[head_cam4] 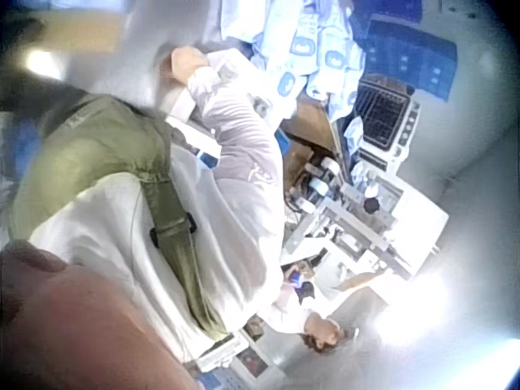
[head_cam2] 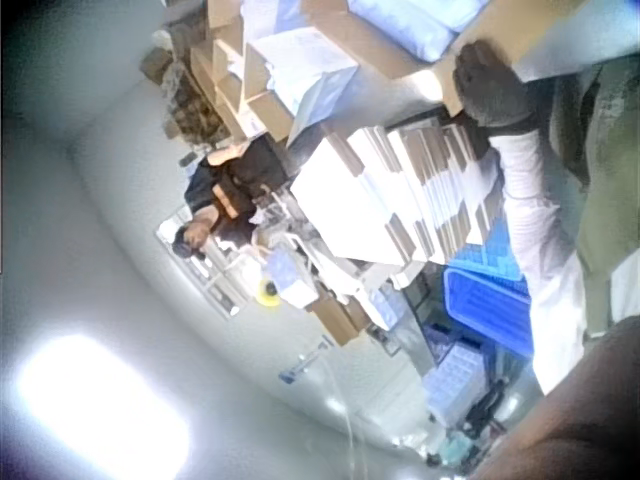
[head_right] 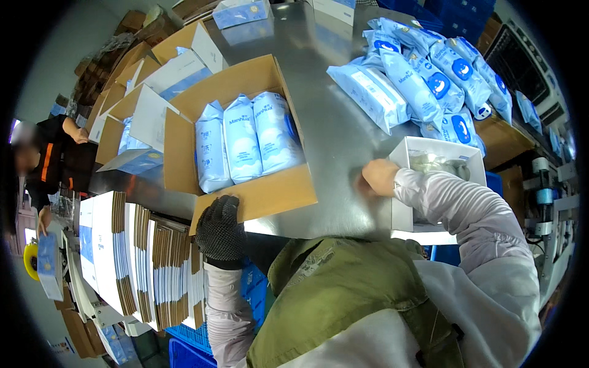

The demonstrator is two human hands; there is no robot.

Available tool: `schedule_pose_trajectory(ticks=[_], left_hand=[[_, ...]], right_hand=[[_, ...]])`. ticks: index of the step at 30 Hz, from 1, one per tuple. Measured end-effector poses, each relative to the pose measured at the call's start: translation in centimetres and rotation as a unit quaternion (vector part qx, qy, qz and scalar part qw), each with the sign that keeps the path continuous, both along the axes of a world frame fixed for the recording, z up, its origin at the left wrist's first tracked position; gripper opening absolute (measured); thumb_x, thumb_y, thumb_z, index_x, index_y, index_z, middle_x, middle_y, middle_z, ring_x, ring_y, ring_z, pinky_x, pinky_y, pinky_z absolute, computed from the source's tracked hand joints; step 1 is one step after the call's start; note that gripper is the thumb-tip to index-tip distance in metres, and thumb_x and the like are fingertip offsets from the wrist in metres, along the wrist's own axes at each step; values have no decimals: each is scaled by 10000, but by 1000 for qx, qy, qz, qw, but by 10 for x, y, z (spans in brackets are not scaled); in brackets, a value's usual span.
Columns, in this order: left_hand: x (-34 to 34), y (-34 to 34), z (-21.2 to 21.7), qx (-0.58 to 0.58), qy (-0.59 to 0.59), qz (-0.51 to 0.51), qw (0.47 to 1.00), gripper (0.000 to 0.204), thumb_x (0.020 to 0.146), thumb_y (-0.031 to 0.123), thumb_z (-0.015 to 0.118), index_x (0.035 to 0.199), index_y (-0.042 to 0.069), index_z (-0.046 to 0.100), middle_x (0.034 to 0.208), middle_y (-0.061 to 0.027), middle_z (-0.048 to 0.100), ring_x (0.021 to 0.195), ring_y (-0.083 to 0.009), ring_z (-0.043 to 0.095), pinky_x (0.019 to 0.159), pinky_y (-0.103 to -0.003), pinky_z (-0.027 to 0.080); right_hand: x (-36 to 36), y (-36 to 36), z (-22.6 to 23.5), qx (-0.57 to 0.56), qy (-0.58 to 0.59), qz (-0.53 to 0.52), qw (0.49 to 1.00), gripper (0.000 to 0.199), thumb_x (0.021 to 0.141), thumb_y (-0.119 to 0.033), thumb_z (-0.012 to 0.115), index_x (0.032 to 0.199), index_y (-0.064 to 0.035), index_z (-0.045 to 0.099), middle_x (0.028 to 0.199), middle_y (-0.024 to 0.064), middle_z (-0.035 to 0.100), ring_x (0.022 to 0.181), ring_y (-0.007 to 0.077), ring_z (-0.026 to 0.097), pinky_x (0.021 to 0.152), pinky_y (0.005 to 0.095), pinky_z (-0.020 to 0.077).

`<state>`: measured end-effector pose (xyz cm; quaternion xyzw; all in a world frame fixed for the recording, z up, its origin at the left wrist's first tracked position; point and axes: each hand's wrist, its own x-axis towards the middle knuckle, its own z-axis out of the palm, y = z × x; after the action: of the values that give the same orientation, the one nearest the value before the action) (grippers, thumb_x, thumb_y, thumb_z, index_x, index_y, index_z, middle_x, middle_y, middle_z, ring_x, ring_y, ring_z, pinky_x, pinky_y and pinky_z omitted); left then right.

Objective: The person constructs cardboard boxes and places several blue packages of wipes into each box before closing them.

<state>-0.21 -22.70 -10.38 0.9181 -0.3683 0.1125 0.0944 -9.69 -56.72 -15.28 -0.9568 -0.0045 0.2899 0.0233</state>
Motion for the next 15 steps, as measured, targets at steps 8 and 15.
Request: schedule_pose_trajectory(ticks=[8,15], left_hand=[[-11,13,7,-27,-37,2,999,434,660,107,611,1084,57,531,1097,-127,564,1038,-281,533,889,-410,409],[0,-2,9,-64,-45,-20,997,317,704,38,549,1018,58,590,1008,-118,613,959,-282,581,863,-406,427]], right_hand=[[12,33,71,308,-66,29,949,239,636,-106,648,568,-48,426,507,103,434,488,269,444,483,389,344],[63,86,140,389,-426,-17,817,154,693,-44,641,767,-41,507,602,54,480,520,198,481,505,296,396]])
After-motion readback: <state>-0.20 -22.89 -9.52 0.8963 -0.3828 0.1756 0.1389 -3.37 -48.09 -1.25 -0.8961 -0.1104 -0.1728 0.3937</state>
